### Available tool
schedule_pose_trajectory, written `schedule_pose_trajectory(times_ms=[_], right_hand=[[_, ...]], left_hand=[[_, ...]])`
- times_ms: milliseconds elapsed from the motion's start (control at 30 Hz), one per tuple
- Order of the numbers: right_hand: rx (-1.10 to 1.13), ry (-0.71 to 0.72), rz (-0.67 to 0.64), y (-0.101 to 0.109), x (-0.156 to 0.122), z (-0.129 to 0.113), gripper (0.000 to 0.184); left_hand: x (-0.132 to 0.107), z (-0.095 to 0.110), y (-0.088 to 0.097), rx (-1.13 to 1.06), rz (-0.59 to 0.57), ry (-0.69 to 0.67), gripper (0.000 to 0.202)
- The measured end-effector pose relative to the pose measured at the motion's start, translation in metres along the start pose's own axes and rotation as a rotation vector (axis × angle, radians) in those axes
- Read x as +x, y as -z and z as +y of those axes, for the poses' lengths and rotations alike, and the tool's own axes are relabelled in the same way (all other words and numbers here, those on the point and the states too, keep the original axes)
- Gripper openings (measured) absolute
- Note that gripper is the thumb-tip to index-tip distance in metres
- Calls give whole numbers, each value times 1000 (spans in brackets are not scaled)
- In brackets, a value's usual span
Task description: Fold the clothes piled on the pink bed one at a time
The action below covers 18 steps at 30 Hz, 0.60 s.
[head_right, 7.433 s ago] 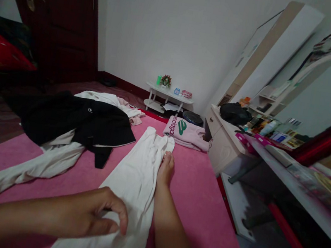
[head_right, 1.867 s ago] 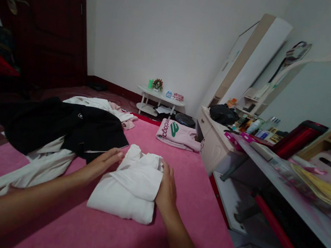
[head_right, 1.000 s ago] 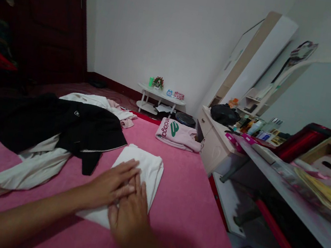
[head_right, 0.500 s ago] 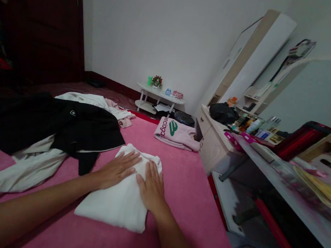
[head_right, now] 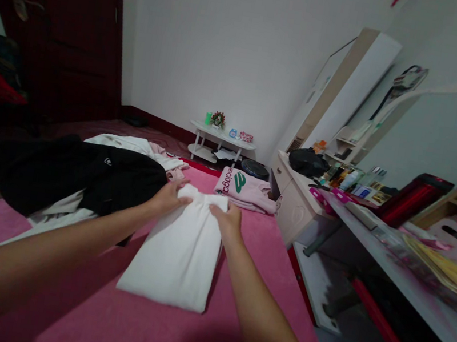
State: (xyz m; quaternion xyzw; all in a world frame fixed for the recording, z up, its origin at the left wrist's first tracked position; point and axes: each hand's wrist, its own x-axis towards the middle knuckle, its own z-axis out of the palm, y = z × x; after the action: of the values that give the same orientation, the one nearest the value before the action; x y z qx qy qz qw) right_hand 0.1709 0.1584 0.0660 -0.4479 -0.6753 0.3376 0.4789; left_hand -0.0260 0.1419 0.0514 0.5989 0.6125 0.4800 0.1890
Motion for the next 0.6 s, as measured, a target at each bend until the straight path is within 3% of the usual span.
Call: schedule_pose_trajectory(times_ms=[100, 200, 300, 400, 433, 500, 600], right_hand=[[59, 241, 131, 22, 13, -51, 40], [-28, 420, 156, 39, 2, -70, 33], [-185, 390, 45, 42, -39, -40, 33], [-280, 268, -319, 41, -86, 10, 44], [-277, 232, -379, 42, -97, 23, 48], [-240, 162, -379, 45, -108, 39, 47], [-199, 69, -171, 50, -95, 46, 30]], left_hand=[[12, 46, 34, -247, 130, -289, 64], [-2, 67, 59, -212, 122, -511, 60], [-40, 40, 65, 19, -72, -588, 42], [-83, -10, 60, 179, -384, -555, 37], [-94, -22, 59, 197, -441, -519, 37], [-106, -36, 59, 196, -522, -424, 35], [-100, -31, 60, 138, -519, -246, 28]])
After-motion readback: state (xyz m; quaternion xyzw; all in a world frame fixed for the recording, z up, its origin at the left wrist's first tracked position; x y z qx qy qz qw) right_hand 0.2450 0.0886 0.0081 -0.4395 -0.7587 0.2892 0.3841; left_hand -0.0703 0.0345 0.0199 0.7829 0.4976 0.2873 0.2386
